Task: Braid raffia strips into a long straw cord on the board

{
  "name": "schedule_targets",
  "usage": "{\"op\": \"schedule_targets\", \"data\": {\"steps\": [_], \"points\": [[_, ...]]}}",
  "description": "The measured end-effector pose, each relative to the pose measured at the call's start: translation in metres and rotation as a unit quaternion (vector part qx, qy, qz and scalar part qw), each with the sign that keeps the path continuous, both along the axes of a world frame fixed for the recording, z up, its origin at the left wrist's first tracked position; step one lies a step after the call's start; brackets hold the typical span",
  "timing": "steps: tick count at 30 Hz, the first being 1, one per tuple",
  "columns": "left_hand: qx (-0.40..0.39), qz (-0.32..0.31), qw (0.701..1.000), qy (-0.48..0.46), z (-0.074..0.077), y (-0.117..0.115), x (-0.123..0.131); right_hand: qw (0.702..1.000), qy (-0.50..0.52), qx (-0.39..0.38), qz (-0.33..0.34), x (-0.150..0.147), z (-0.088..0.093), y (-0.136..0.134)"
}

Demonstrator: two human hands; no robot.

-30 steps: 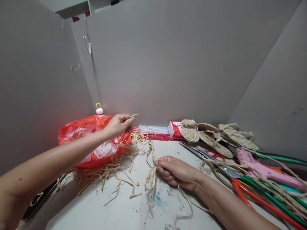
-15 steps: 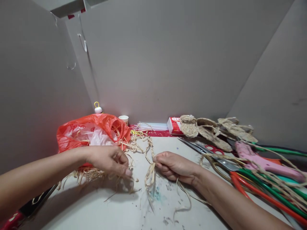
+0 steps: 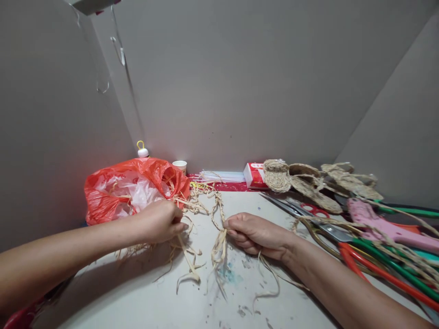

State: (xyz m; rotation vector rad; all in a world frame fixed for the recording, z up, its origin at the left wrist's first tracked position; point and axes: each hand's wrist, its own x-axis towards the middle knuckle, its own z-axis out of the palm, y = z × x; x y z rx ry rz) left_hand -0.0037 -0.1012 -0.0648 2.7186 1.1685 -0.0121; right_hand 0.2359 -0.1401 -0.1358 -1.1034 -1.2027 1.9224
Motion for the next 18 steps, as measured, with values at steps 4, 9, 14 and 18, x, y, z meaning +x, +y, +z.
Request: {"op": "schedule_targets", "data": {"steps": [4, 9, 14, 18], "points": [[0.034, 0.042, 0.996, 0.067, -0.021, -0.002, 0.006, 1.000, -0.001, 0.000, 0.002, 0.000, -0.002, 0.001], [-0.079, 0.074, 0.994, 0.032, -0.034, 0.006, 0.003, 1.000, -0.009, 0.004, 0.012, 0.001, -0.003, 0.001], [-0.228, 0.083, 0.962, -0.127, -0.027, 0.011, -0.011, 1.000, -0.012, 0.006, 0.011, 0.001, -0.003, 0.001], [-0.286, 0.090, 0.924, -0.236, -0.018, 0.008, -0.016, 1.000, -0.017, 0.002, 0.010, 0.000, -0.003, 0.001]]}}
